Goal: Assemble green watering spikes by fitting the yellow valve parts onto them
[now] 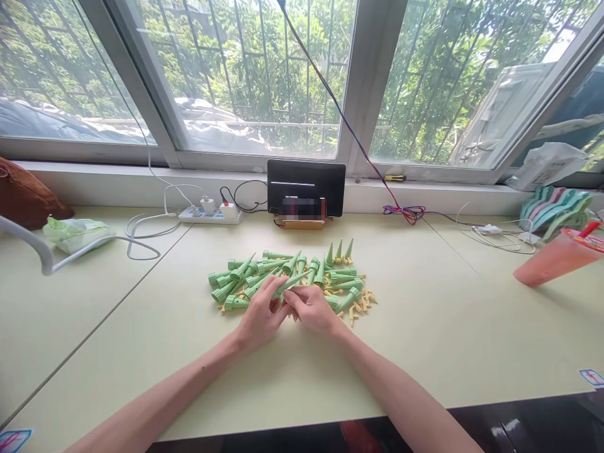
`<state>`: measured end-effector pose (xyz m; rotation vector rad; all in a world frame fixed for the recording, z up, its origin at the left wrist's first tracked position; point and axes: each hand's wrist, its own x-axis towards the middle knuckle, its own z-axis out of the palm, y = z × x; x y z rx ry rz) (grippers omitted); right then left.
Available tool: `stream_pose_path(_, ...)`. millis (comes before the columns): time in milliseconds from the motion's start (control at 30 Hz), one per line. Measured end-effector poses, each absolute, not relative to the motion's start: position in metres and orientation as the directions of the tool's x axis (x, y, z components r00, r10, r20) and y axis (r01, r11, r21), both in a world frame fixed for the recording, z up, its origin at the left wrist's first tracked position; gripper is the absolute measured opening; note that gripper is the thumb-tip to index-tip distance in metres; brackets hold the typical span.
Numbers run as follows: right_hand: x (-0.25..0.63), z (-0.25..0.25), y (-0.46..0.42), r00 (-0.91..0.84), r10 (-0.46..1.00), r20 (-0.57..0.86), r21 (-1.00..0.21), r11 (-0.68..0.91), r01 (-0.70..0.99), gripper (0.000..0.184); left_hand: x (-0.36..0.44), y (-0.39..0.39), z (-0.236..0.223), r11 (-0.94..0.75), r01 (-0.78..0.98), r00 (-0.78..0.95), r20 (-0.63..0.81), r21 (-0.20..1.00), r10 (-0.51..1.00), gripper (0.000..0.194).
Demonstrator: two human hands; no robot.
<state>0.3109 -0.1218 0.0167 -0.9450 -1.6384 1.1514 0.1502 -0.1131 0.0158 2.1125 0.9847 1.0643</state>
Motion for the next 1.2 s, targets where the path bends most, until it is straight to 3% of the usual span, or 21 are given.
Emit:
stream_pose_path(200,0.3111,0.0145,-0.1182,-0.388,0.907,0.162,-0.987,0.140,-0.085,0.046,0.1512,-0.1136,0.0182,-0.556,0.311,0.410,0.419,0.771,0.810,0.032)
stream_pose_path(433,0.3113,0.0171,-0.1177,-0.431,0.893,0.130,-0.984,0.064,-0.164,0.045,0.1517,-0.1122,0.0173,-0.539,0.285,0.396,0.415,0.792,0.819,0.031)
stream_pose_path(667,0.3103,0.0174,-0.1171,-0.462,0.882,0.096,-0.992,0.046,-0.118,0.042,0.1509,-0.1099,0.0174,-0.513,0.300,0.345,0.410,0.804,0.844,0.035)
stream_pose_path(1200,0.3083,0.0169,-0.1217,-0.345,0.921,0.183,-0.978,0.207,0.034,0.034,0.1505,-0.1100,0.0157,-0.551,0.392,0.366,0.424,0.737,0.828,0.047)
